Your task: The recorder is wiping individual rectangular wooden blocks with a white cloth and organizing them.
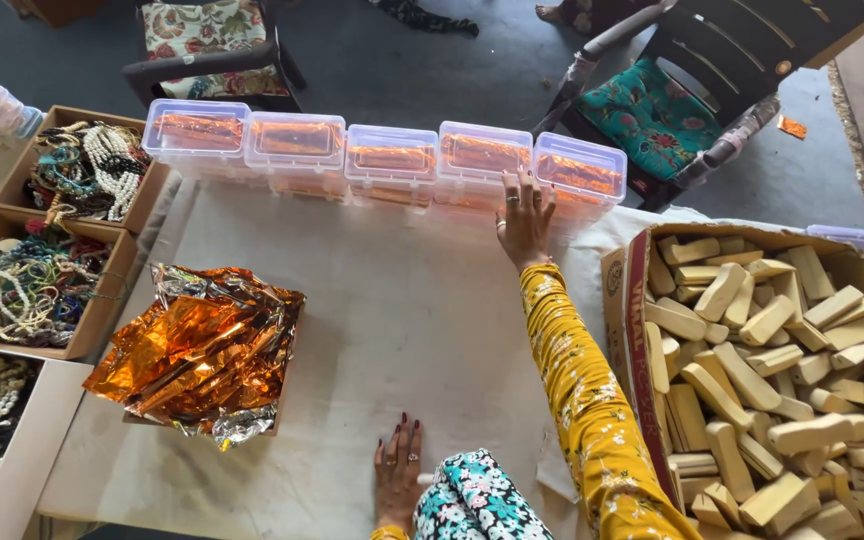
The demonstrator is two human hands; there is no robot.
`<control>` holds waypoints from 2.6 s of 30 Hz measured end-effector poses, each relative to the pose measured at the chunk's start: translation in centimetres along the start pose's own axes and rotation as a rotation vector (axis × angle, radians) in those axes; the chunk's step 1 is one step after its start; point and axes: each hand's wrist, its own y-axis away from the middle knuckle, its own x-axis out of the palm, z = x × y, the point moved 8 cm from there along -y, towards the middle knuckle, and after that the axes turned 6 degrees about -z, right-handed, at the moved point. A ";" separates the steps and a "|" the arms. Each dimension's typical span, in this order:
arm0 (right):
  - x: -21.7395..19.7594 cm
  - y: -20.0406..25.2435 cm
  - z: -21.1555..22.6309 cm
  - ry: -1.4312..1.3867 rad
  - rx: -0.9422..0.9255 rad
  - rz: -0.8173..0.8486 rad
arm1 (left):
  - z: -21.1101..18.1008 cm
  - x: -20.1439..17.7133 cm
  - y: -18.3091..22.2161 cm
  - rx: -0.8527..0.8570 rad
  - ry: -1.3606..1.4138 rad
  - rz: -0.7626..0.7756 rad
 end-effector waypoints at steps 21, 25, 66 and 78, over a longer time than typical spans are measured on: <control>-23.7 25.1 -3.3 -0.131 0.098 0.176 | -1.4 -2.6 1.3 0.177 -0.047 -0.499; -29.6 26.3 -10.6 0.006 0.266 0.093 | -1.0 -2.0 1.0 0.192 -0.029 -0.479; -27.9 37.9 -19.6 0.074 0.690 1.049 | -0.4 -0.8 0.6 0.152 0.018 -0.471; -33.6 32.0 -16.7 -0.148 0.878 0.659 | -9.7 -8.1 -1.9 0.163 0.882 -0.221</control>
